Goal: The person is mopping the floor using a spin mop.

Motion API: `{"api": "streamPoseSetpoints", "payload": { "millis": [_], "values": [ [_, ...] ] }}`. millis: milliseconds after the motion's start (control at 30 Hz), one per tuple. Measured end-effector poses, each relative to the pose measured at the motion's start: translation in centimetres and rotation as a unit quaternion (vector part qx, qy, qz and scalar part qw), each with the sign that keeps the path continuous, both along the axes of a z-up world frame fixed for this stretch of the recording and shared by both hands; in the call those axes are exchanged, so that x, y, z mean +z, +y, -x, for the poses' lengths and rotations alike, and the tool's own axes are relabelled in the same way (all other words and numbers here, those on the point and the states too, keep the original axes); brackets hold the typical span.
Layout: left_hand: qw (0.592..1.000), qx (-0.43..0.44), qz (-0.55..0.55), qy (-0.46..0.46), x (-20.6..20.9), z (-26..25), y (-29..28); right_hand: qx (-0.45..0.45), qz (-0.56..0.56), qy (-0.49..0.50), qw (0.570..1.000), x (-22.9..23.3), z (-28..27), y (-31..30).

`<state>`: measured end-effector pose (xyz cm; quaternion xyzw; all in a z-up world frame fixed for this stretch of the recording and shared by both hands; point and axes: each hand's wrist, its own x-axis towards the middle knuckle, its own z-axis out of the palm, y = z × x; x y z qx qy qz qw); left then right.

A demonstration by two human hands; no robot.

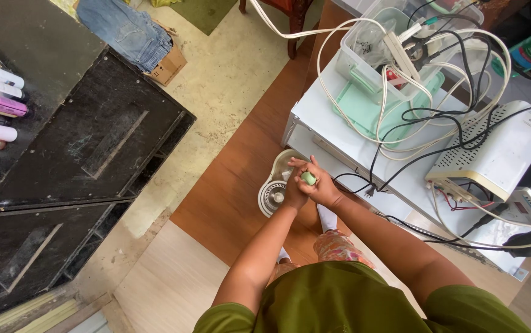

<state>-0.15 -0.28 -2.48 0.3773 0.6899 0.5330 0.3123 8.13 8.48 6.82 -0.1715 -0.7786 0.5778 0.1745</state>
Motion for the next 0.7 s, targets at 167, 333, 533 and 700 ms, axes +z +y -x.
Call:
{"api": "streamPoseSetpoints", "payload": {
  "millis": [167,333,533,700],
  "values": [
    [0.998,-0.016,0.055,-0.009,-6.4,0.0,-0.2,0.015,-0.017,-0.08,0.997,-4.9,-0.8,0.3],
    [0.99,-0.053,0.04,-0.128,-12.9,-0.2,1.1,0.009,-0.057,-0.187,0.981,-3.8,-1.6,0.5],
    [0.987,-0.07,0.142,-0.008,-6.5,1.3,0.0,0.047,0.049,-0.221,0.973,-4.3,-4.2,1.8],
    [0.995,-0.044,0.06,0.06,9.7,1.8,-1.9,-0.033,-0.046,-0.317,0.947,0.0,-2.5,-1.1]
  ]
}}
